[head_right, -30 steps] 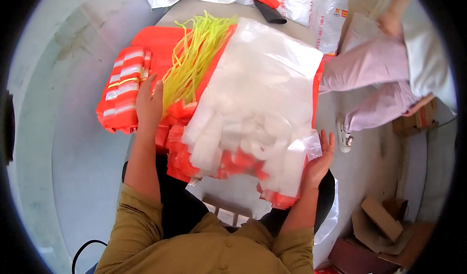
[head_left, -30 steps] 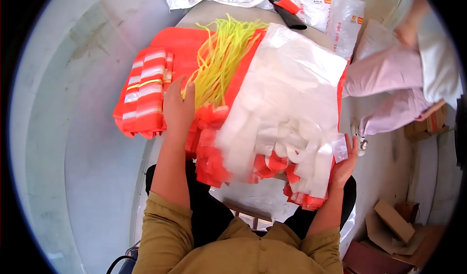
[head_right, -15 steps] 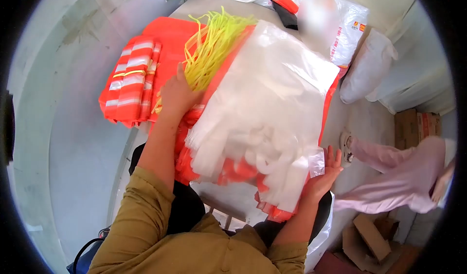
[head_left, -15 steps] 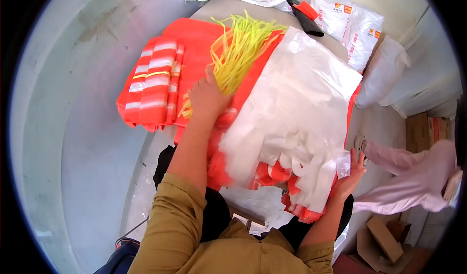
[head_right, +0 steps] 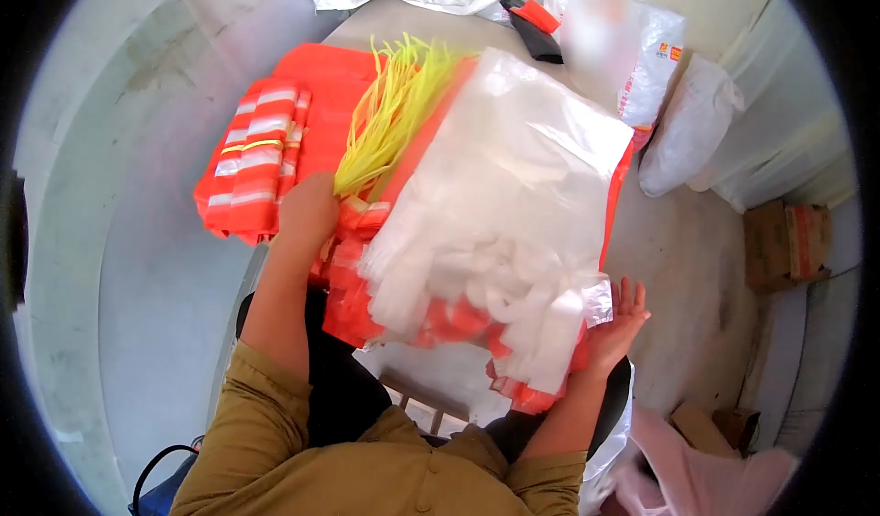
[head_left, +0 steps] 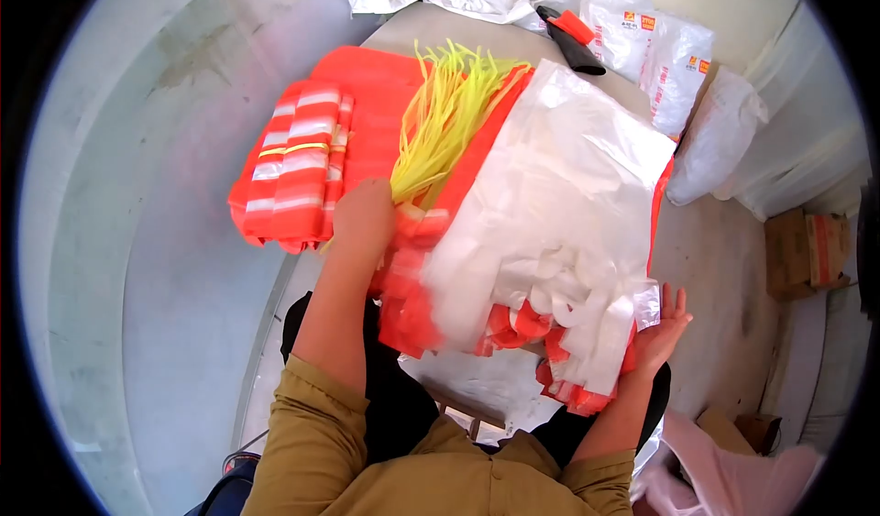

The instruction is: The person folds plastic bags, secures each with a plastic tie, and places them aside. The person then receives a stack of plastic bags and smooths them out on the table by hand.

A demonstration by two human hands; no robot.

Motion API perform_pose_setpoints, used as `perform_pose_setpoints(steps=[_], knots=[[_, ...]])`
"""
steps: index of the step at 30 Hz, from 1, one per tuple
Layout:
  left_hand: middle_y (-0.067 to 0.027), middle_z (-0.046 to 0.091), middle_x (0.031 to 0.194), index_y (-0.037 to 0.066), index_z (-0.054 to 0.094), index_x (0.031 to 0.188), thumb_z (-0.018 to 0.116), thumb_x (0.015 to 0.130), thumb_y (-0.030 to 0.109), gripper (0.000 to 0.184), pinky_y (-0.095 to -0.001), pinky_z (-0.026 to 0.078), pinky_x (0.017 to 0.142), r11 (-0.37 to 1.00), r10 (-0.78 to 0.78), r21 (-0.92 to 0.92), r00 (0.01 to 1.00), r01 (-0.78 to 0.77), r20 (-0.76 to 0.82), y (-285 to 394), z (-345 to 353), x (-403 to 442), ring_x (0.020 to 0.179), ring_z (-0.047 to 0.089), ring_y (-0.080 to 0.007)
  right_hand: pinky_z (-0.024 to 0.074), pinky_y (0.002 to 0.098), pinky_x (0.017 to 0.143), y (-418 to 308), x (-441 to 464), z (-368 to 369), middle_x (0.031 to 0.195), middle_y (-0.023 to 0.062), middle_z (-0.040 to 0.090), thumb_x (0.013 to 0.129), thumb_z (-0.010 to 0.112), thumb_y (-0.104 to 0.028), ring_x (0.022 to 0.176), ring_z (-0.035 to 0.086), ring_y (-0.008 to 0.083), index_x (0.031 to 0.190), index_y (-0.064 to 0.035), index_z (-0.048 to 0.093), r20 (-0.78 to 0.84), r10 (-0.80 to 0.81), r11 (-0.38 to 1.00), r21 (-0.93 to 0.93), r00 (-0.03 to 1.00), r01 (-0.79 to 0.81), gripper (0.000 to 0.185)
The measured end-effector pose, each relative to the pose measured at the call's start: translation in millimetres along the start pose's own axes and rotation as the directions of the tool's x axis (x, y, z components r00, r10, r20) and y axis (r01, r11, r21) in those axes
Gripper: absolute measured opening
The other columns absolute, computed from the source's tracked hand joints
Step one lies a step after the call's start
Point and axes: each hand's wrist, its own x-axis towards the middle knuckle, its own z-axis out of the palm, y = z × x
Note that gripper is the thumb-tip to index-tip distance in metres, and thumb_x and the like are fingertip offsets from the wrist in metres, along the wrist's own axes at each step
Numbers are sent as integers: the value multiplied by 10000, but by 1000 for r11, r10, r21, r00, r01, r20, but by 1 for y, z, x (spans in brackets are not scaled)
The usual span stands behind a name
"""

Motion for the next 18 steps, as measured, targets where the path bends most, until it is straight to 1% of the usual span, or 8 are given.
perform_pose_setpoints(steps=[1,4,7,10,13,16,17,18], knots=[[-207,702,1062,32,675,1092,621,925,159,216,-479,549,855,1000,-7,-14,1000,6,-6,-4,-3,-5,992,689,-384,350,481,1206,-1,0,-2,1619,175,384,1104,246,-587,1458,407,332,1608,-71,279,-17,8,1000,0,1000,-8,722],[-204,670,1141,3,681,1130,672,917,282,351,-468,539,915,964,16,-254,939,76,343,4,-29,-26,1088,663,-357,320,475,1220,-9,-1,-13,1617,169,392,1105,243,-586,1462,407,325,1605,-75,289,-44,6,999,-49,999,-8,716],[-203,657,1180,-9,681,1194,699,904,285,413,-461,519,965,995,82,-64,985,-73,152,2,-39,-33,1129,639,-362,302,462,1224,-30,-7,-13,1614,173,398,1111,271,-554,1459,416,317,1602,-76,304,-90,-13,998,-62,996,8,686],[-192,637,1309,35,655,1285,686,892,150,411,-419,498,1025,964,122,-197,956,-178,-268,0,-26,-30,1223,598,-376,311,450,1213,-43,-5,-23,1603,178,417,1115,328,-492,1439,442,306,1596,-71,326,-100,-63,993,-102,993,52,639],[-196,622,1359,23,608,1365,658,941,126,439,-396,450,1103,788,195,-506,922,-351,-335,21,-34,-24,1298,566,-361,335,427,1197,-55,-6,-29,1585,166,451,1115,371,-459,1427,466,291,1593,-71,339,-58,-119,976,-192,991,106,617],[-186,608,1410,22,571,1420,636,977,101,454,-403,431,1129,572,327,-673,883,-468,-336,49,-19,-24,1342,554,-337,359,420,1190,-52,-11,-15,1560,167,487,1101,445,-419,1407,493,281,1594,-58,342,33,-167,933,-318,985,168,619],[-164,583,1460,36,554,1454,591,1022,139,446,-379,380,1169,472,332,-794,912,-383,-243,56,-8,-22,1390,521,-300,363,427,1190,-46,-8,-13,1559,165,488,1100,457,-416,1397,504,287,1601,-57,331,73,-145,936,-312,987,161,629],[-161,570,1476,39,546,1464,578,1031,150,449,-378,366,1179,440,329,-832,923,-339,-202,64,-3,-21,1403,507,-292,356,434,1196,-45,-7,-5,1568,170,479,1103,448,-430,1407,497,298,1606,-56,324,113,-118,921,-358,987,151,639]])
